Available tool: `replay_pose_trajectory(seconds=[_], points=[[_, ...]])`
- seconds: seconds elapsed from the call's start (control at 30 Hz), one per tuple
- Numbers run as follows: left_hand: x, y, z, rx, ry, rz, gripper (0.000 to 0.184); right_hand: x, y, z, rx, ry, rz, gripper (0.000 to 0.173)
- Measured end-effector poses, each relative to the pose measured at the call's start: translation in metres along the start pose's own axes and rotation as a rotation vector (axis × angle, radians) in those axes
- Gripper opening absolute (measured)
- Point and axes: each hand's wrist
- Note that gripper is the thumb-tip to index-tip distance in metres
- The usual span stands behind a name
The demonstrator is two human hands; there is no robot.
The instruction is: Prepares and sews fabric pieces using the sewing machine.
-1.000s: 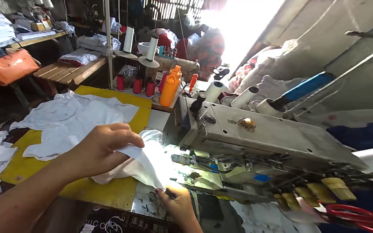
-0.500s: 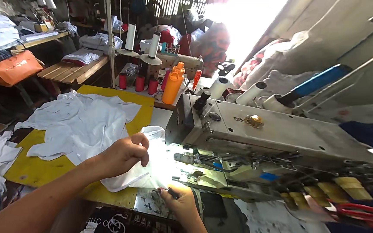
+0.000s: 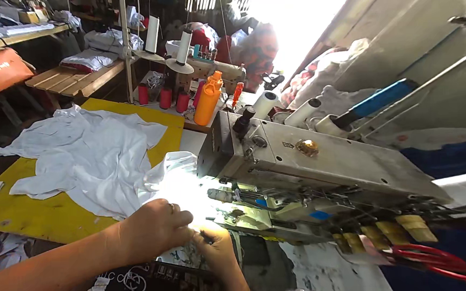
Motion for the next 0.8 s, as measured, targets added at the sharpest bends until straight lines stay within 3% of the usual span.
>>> replay_pose_trajectory(seconds=[0.13, 0.23, 0.33, 0.43, 0.53, 0.6, 0.67, 0.8], points=[[0.006, -0.008, -0.004, 0.068, 0.004, 0.103, 0.022, 0.003, 0.000, -0.007, -0.016, 0.037, 0.037, 0.011], [0.014, -0.013, 0.005, 0.112, 0.095, 0.150, 0.008, -0.001, -0.001, -0.009, 0.029, 0.040, -0.010, 0.010], [0.017, -0.003, 0.020, 0.270, 0.163, 0.134, 0.023, -0.005, -0.002, -0.004, 0.003, -0.012, -0.076, 0.010], [0.012, 0.022, 0.056, 0.307, 0.329, 0.078, 0.022, -0.006, -0.006, 0.002, -0.017, -0.074, -0.179, 0.009], [0.017, 0.021, 0.114, 0.106, 0.502, 0.050, 0.024, -0.005, -0.010, 0.000, 0.007, -0.087, -0.258, 0.006], [0.023, 0.000, 0.146, 0.002, 0.548, 0.117, 0.038, -0.004, -0.012, 0.000, 0.000, -0.105, -0.261, 0.005], [0.022, -0.021, 0.160, 0.054, 0.554, 0.295, 0.057, -0.003, -0.011, 0.003, 0.016, -0.130, -0.252, 0.005], [0.022, -0.036, 0.164, 0.135, 0.425, 0.446, 0.031, -0.002, -0.006, 0.009, 0.040, -0.190, -0.209, 0.007]])
Point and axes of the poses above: each hand's wrist, its own x-axis away from the middle knuckle, its own y-axis out of the back of the hand, z = x × y, and after that the axes turned 11 degrees about -y, right-handed
